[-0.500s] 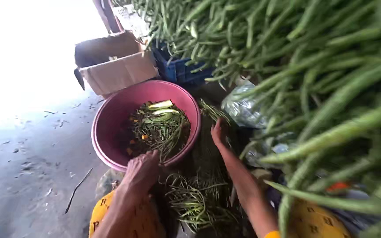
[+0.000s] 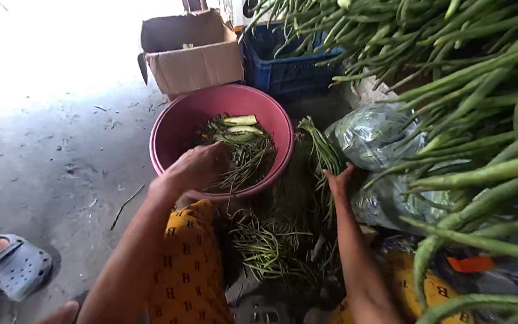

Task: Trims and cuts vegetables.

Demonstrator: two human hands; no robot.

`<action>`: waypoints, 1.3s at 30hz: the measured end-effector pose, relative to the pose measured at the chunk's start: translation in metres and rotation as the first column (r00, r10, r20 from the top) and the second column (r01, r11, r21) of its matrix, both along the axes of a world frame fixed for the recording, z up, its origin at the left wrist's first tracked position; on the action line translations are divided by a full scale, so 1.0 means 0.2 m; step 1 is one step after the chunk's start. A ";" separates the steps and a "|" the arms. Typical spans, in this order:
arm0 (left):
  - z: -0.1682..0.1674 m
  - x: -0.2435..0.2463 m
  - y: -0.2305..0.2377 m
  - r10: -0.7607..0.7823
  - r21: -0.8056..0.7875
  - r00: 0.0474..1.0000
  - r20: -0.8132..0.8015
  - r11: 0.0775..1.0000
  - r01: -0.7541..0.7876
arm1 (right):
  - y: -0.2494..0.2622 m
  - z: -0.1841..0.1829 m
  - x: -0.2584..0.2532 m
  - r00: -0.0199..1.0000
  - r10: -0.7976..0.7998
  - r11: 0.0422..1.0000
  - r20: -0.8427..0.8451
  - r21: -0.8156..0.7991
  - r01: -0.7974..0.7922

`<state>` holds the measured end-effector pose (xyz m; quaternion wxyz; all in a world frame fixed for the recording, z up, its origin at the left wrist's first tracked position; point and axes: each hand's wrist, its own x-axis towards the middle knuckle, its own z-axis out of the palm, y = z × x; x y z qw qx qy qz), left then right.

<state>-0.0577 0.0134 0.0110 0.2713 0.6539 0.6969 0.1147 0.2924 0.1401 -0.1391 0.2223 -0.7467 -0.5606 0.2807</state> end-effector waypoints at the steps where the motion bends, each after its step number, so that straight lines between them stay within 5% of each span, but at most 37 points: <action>1: -0.03 -0.04 0.06 -0.068 -0.059 0.997 0.027 0.996 0.070 | -0.09 -0.08 0.05 0.996 -0.065 0.997 -0.055 0.033 0.067; 4: -0.22 -0.06 0.33 -0.119 -0.197 0.991 0.056 0.972 0.128 | -0.37 -0.44 0.16 0.951 -0.300 0.950 -0.073 -0.114 0.291; 7: -0.77 -0.03 0.57 -0.047 -0.075 0.993 0.104 0.996 0.055 | -0.67 -0.68 0.13 0.980 -0.174 0.885 0.101 -0.421 0.200; 11: -1.32 0.10 0.78 0.017 -0.237 0.996 0.086 0.972 0.004 | -0.80 -0.99 0.14 0.924 -0.334 0.855 0.188 -0.352 0.381; 16: -1.55 0.15 0.72 0.033 -0.322 0.993 -0.112 0.944 -0.067 | -0.85 -1.09 0.24 0.915 -0.392 0.827 0.094 -0.400 0.395; 19: -1.49 0.07 0.70 0.127 -0.282 0.992 0.006 0.952 -0.120 | -0.83 -1.10 0.22 0.906 -0.418 0.816 0.062 -0.412 0.405; 21: -1.41 -0.01 0.68 0.205 -0.257 0.948 0.245 0.956 -0.140 | -0.83 -1.05 0.16 0.888 -0.450 0.796 0.090 -0.410 0.445; 24: -1.16 -0.11 0.59 0.231 -0.195 0.748 0.622 0.971 -0.137 | -0.89 -0.91 0.08 0.901 -0.418 0.840 0.111 -0.330 0.431; 27: -0.83 -0.16 0.48 0.162 -0.089 0.575 0.802 0.984 -0.152 | -0.95 -0.79 -0.02 0.852 -0.513 0.854 -0.105 -0.169 0.493; 32: -0.37 -0.22 0.31 -0.075 0.139 0.607 0.792 0.988 -0.060 | -0.65 -0.38 -0.32 0.873 -0.152 0.950 -0.464 0.177 0.259; 35: -0.17 -0.17 0.19 -0.092 0.132 0.648 0.756 0.991 -0.014 | -0.42 0.12 -0.46 0.753 0.176 0.963 -0.634 0.268 0.000; 39: -0.14 0.06 0.13 -0.136 0.055 0.743 0.656 0.990 0.133 | -0.23 0.51 -0.51 0.498 0.290 0.954 -0.818 0.288 -0.081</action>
